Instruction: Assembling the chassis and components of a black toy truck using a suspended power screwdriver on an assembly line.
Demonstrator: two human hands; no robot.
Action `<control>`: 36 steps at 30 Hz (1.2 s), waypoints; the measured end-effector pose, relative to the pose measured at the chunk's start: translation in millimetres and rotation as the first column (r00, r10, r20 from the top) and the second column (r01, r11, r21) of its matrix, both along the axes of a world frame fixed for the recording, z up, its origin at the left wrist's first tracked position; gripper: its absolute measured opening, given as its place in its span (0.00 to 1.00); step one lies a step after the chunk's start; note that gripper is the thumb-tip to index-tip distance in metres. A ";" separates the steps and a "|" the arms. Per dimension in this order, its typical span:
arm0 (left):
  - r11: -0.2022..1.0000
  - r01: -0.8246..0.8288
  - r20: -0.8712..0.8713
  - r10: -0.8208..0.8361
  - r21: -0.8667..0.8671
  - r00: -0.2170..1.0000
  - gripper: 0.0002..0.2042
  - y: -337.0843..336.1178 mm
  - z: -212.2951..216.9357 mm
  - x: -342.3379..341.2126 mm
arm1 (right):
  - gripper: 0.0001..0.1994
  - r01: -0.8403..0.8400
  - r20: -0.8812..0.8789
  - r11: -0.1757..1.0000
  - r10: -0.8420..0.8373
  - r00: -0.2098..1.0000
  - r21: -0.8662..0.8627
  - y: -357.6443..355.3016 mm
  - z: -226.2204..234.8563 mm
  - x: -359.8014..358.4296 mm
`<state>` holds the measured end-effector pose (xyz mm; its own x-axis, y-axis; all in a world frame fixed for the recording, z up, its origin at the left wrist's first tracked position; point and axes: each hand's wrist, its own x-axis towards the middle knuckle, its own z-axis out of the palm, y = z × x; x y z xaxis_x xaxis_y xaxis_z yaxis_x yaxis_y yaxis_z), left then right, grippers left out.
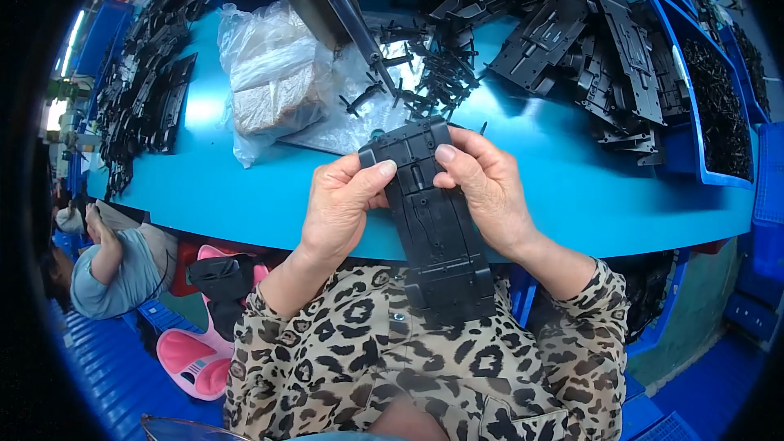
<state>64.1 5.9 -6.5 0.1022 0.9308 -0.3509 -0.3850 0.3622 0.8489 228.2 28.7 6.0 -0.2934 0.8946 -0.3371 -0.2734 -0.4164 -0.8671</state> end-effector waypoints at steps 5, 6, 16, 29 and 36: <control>1.000 0.007 0.022 -0.008 0.010 1.000 0.09 -2.1 2.1 -1.1 | 0.12 -0.108 0.005 0.994 0.108 0.994 -0.027 10.7 6.4 6.5; 1.000 -0.003 0.028 0.003 0.006 1.000 0.09 -2.3 2.4 -1.3 | 0.11 -0.150 -0.022 0.988 0.149 0.989 -0.042 12.4 6.8 7.0; 0.999 -0.044 0.164 0.049 -0.032 0.985 0.08 0.4 13.5 -7.3 | 0.08 -0.135 -0.103 0.991 0.134 0.986 -0.001 21.7 6.1 1.6; 0.996 -0.083 0.272 0.088 -0.033 0.958 0.06 8.5 22.4 -8.8 | 0.08 -0.090 -0.160 0.994 0.079 0.984 -0.064 31.0 3.3 -3.2; 0.990 -0.117 0.280 0.134 -0.077 0.951 0.04 10.7 20.2 -11.4 | 0.06 -0.097 -0.152 0.993 0.085 0.985 -0.070 32.6 9.1 -6.9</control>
